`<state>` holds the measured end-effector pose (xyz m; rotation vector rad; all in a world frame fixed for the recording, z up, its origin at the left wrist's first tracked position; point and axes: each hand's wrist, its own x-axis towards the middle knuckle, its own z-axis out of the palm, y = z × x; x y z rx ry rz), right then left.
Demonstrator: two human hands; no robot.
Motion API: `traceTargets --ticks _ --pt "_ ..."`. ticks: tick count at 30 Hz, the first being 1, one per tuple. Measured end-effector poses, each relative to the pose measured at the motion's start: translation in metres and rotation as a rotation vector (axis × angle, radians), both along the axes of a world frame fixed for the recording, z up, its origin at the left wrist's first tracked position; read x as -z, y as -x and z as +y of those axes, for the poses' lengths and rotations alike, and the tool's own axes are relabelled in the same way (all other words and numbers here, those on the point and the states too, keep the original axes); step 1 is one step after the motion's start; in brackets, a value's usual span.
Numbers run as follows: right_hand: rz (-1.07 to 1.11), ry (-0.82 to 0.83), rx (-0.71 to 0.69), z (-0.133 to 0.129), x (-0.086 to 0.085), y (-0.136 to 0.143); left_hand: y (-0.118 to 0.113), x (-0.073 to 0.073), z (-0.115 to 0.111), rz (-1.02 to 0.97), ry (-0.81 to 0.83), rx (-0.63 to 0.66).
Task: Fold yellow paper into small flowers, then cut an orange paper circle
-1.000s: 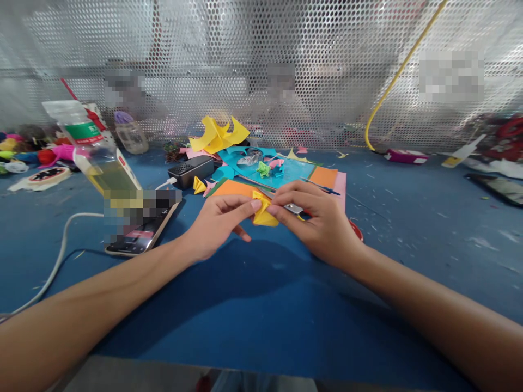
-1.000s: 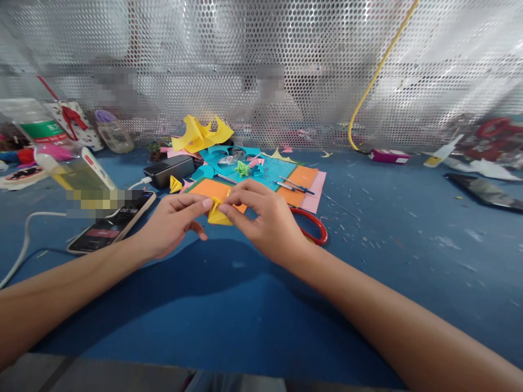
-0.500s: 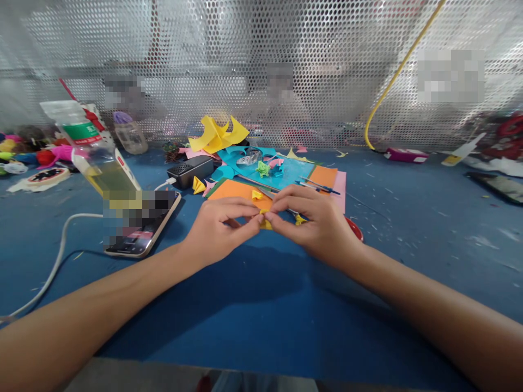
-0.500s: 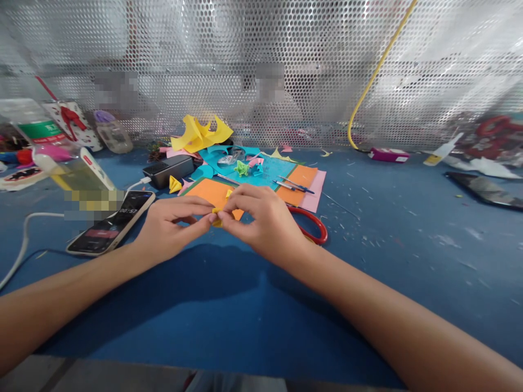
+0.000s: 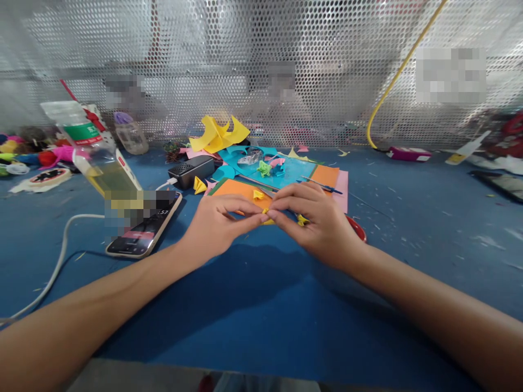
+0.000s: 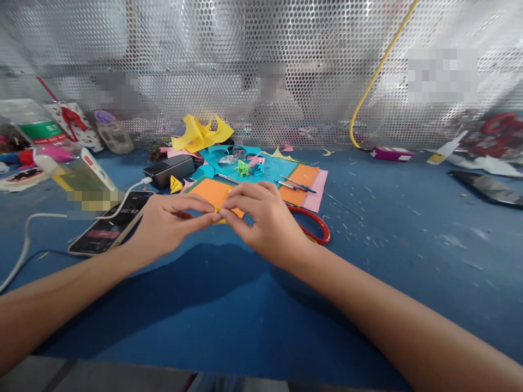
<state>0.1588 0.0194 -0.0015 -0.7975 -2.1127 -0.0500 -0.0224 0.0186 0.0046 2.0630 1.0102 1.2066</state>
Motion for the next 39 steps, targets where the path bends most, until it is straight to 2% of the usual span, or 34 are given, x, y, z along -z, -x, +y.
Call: traceTargets --ticks 7,15,24,30,34,39 --pt "0.025 -0.011 0.052 -0.0022 0.0001 -0.0008 0.0003 0.0026 0.0013 -0.016 -0.083 -0.014" --pt "-0.128 -0.077 0.017 -0.0005 0.0042 -0.0025 -0.0013 0.0056 0.0016 0.019 0.029 0.000" --pt "-0.093 -0.117 0.114 -0.0022 0.0018 -0.0017 0.0008 0.0041 0.0004 0.042 -0.238 -0.053" --pt "-0.200 -0.207 0.064 -0.0019 0.0028 -0.0034 0.0012 0.0048 0.0017 0.101 -0.218 -0.037" --pt "-0.242 -0.182 0.032 -0.0052 0.0025 -0.0023 0.0034 0.0086 0.0027 0.156 -0.218 0.015" --pt "-0.230 -0.162 0.008 -0.0059 0.0025 -0.0020 0.0036 0.0090 0.0025 0.170 -0.228 0.004"
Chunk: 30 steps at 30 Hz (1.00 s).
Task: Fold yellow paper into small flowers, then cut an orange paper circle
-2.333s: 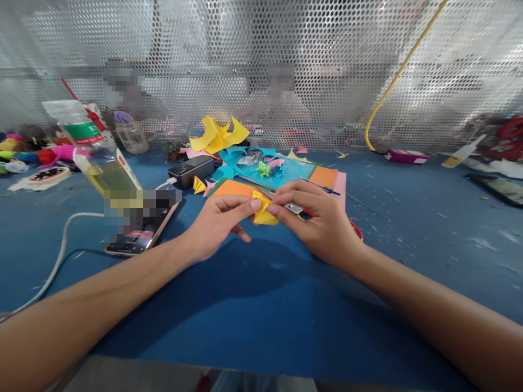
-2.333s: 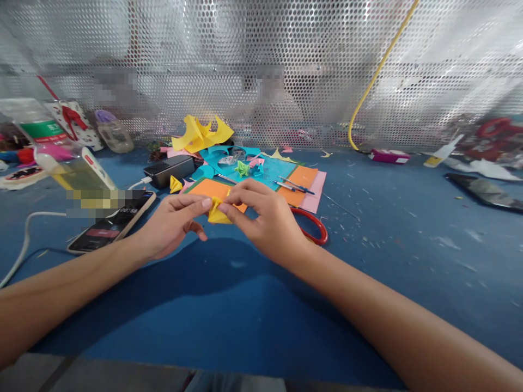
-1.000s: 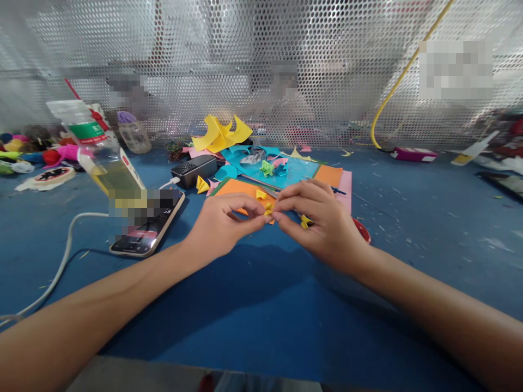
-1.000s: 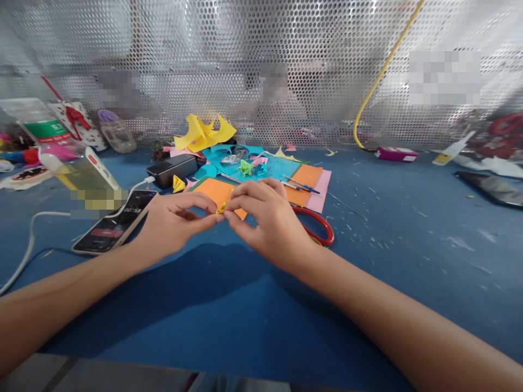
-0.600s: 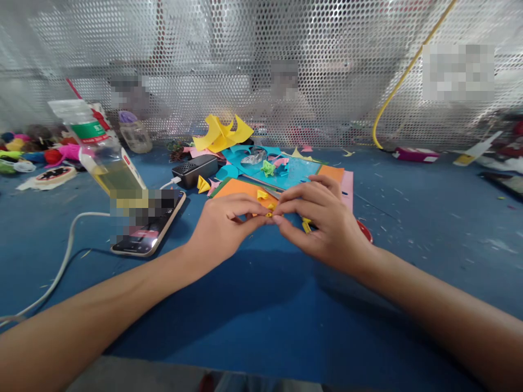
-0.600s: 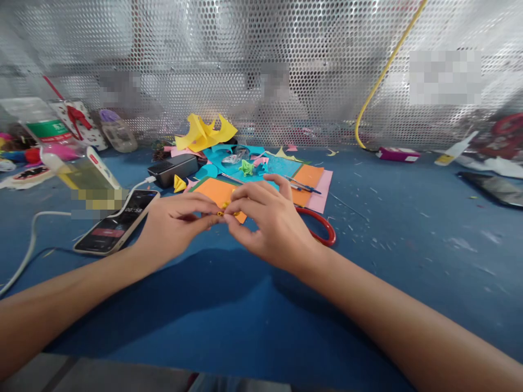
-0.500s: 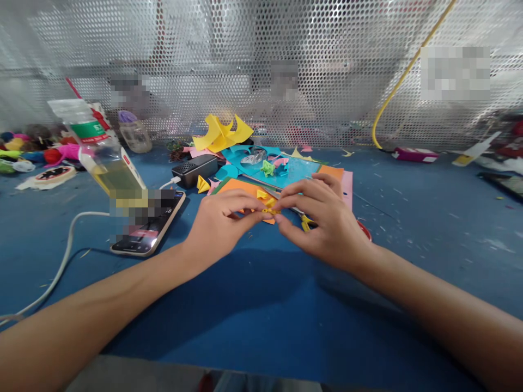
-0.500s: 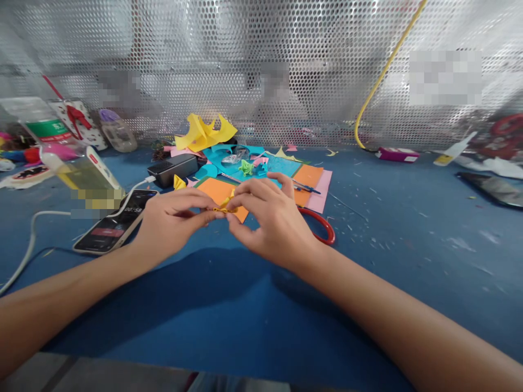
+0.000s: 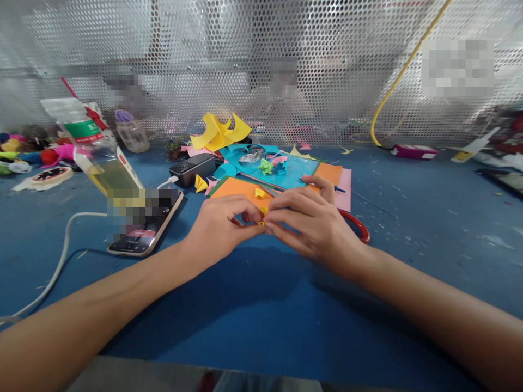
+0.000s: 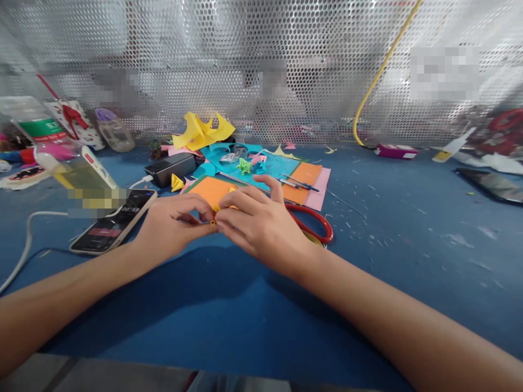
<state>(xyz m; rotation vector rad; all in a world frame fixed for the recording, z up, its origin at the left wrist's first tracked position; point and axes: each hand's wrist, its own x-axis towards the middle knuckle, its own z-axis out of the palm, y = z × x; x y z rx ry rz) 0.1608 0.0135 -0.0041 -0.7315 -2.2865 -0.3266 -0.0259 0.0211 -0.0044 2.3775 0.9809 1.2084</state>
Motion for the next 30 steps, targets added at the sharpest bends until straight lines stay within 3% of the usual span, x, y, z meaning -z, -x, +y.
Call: traceTargets --ticks 9,17,26,30 --pt "0.423 0.180 -0.091 -0.0048 -0.0027 0.0006 -0.0026 -0.0024 -0.0028 -0.212 -0.050 -0.040" --pt "0.480 0.326 -0.118 -0.0043 0.0026 0.0015 -0.0018 -0.0034 -0.0053 -0.245 -0.011 0.006" --pt "0.600 0.415 -0.197 -0.0041 0.0019 0.0034 0.0003 -0.0009 -0.0027 -0.155 -0.201 0.093" --pt "0.636 0.466 -0.260 -0.0051 0.0032 0.0050 0.0001 -0.0002 -0.0032 -0.215 -0.181 0.065"
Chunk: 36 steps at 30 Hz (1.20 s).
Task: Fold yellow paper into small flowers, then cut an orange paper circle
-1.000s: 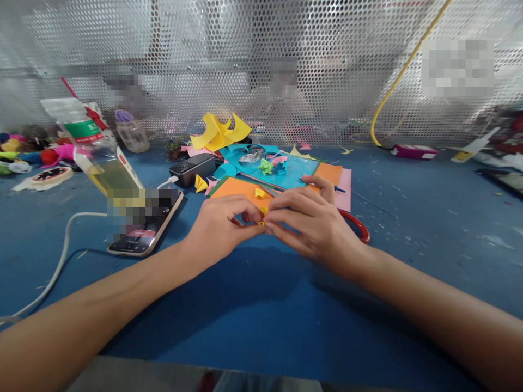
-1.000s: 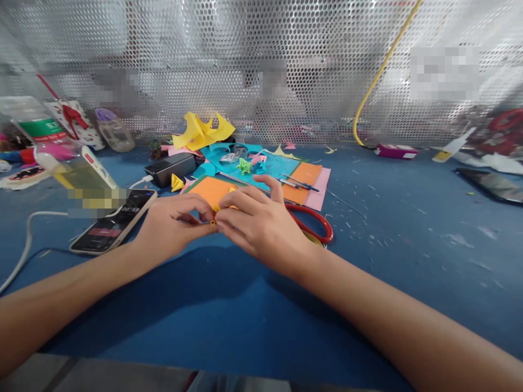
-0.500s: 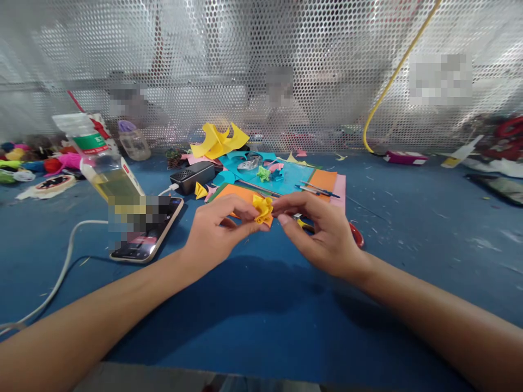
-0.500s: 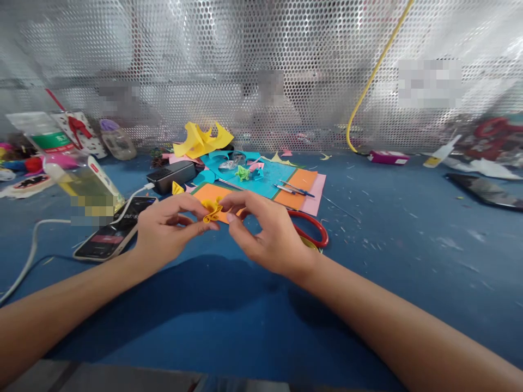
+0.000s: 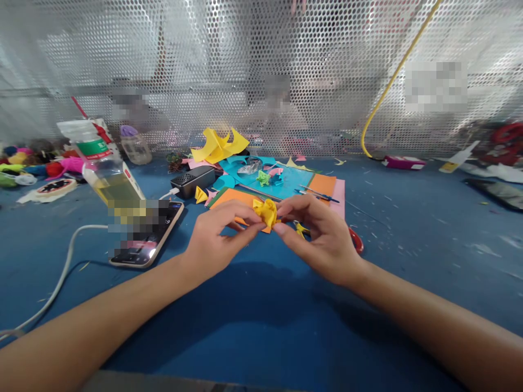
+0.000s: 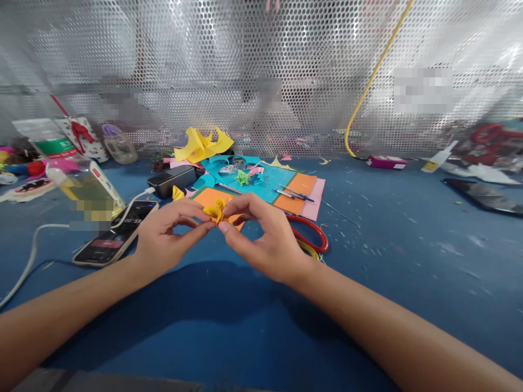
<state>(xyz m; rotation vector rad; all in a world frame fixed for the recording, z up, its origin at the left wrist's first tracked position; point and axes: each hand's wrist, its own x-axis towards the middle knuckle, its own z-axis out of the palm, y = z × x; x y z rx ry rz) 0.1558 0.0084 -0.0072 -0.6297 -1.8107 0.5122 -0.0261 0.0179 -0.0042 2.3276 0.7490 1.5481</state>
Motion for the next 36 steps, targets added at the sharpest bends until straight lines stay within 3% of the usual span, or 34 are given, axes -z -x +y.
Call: traceTargets --ticks 5,11,16,22,29,36 --pt "0.012 -0.002 -0.018 -0.0016 -0.0014 0.0029 0.0008 0.0000 0.0002 -0.069 0.059 -0.031" --pt "0.001 0.000 -0.005 -0.0010 0.0008 0.0024 0.0006 -0.0020 0.0007 0.018 -0.007 0.072" --pt "-0.047 -0.076 0.069 -0.0001 0.0015 0.0006 0.0006 -0.0011 -0.0008 0.005 0.078 0.098" --pt "-0.149 -0.205 0.066 -0.0015 -0.0027 0.0003 0.0019 -0.0023 0.0020 0.108 0.160 0.147" --pt "-0.216 -0.291 0.043 -0.0028 -0.0028 0.0005 0.0000 -0.0012 0.0008 0.006 0.078 0.123" --pt "-0.232 -0.307 0.087 -0.0021 -0.0008 0.0008 -0.0021 0.0021 -0.0021 -0.082 -0.018 -0.008"
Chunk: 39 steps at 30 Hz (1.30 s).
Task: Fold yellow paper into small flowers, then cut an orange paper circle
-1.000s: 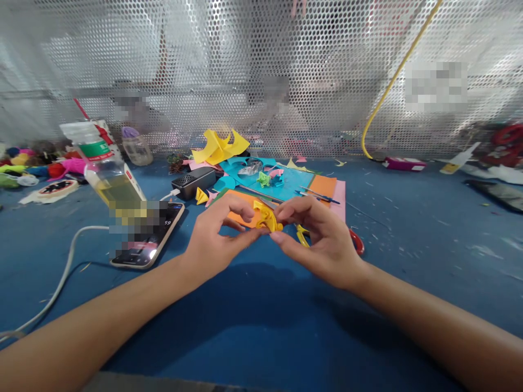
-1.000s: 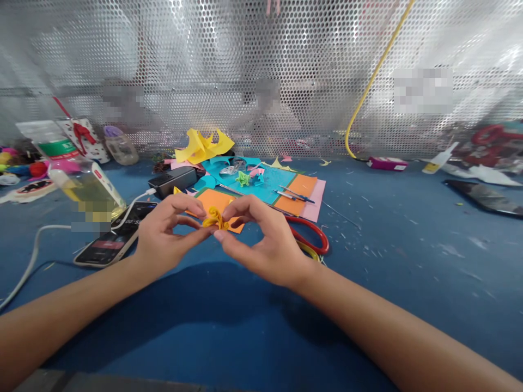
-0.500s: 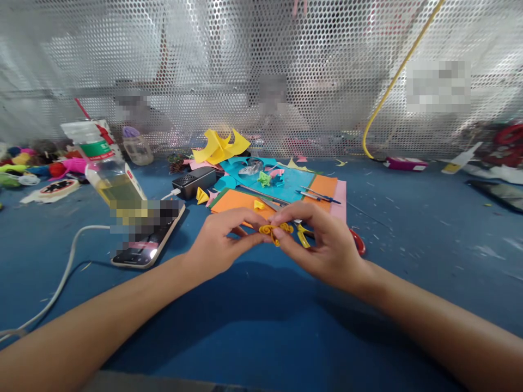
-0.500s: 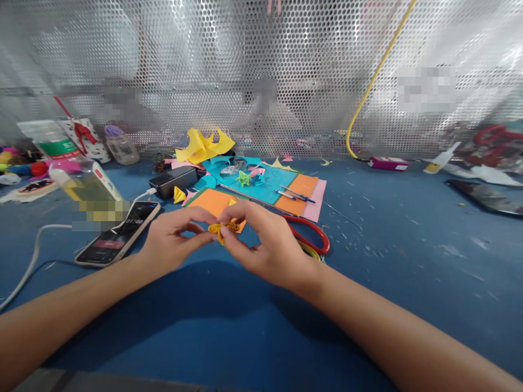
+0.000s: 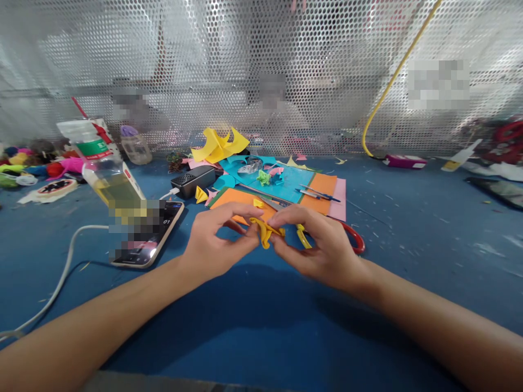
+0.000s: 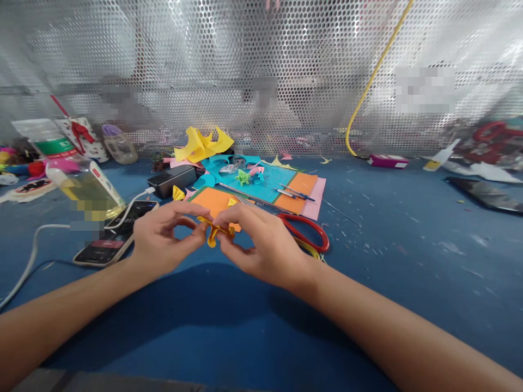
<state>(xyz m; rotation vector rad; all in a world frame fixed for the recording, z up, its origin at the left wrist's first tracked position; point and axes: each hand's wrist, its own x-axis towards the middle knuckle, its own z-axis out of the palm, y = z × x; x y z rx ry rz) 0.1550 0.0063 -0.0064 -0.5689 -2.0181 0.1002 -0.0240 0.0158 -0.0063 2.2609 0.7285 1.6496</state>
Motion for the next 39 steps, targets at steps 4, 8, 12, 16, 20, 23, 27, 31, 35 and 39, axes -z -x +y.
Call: traceTargets --ticks 4,8,12,16,20,23,27,31,35,39 --pt "-0.010 0.001 0.023 0.000 0.000 0.000 0.000 -0.001 -0.002 0.012 0.012 -0.008" --pt "0.000 0.005 0.035 0.001 0.001 0.000 0.001 -0.001 -0.001 0.020 0.042 0.036" --pt "0.002 -0.007 0.044 0.001 0.001 0.000 0.001 -0.003 0.000 0.032 0.102 0.087" --pt "0.005 0.004 0.054 0.000 0.000 -0.001 0.000 -0.004 0.001 0.022 0.126 0.051" --pt "-0.001 -0.003 -0.015 0.003 -0.001 -0.004 0.000 -0.006 0.001 0.001 0.162 0.037" --pt "-0.015 -0.033 -0.044 0.006 0.000 -0.005 0.000 -0.007 0.000 0.013 0.213 0.045" --pt "0.006 -0.083 0.011 0.010 0.000 -0.005 0.000 -0.007 -0.001 0.038 0.244 0.071" --pt "0.023 -0.059 0.027 0.010 0.000 -0.006 0.000 -0.006 -0.001 0.052 0.256 0.101" --pt "0.017 -0.048 0.084 0.007 0.000 -0.005 -0.001 -0.006 -0.001 0.030 0.244 0.070" --pt "0.021 -0.064 0.154 0.004 0.001 -0.004 -0.001 -0.004 -0.002 0.001 0.188 0.040"
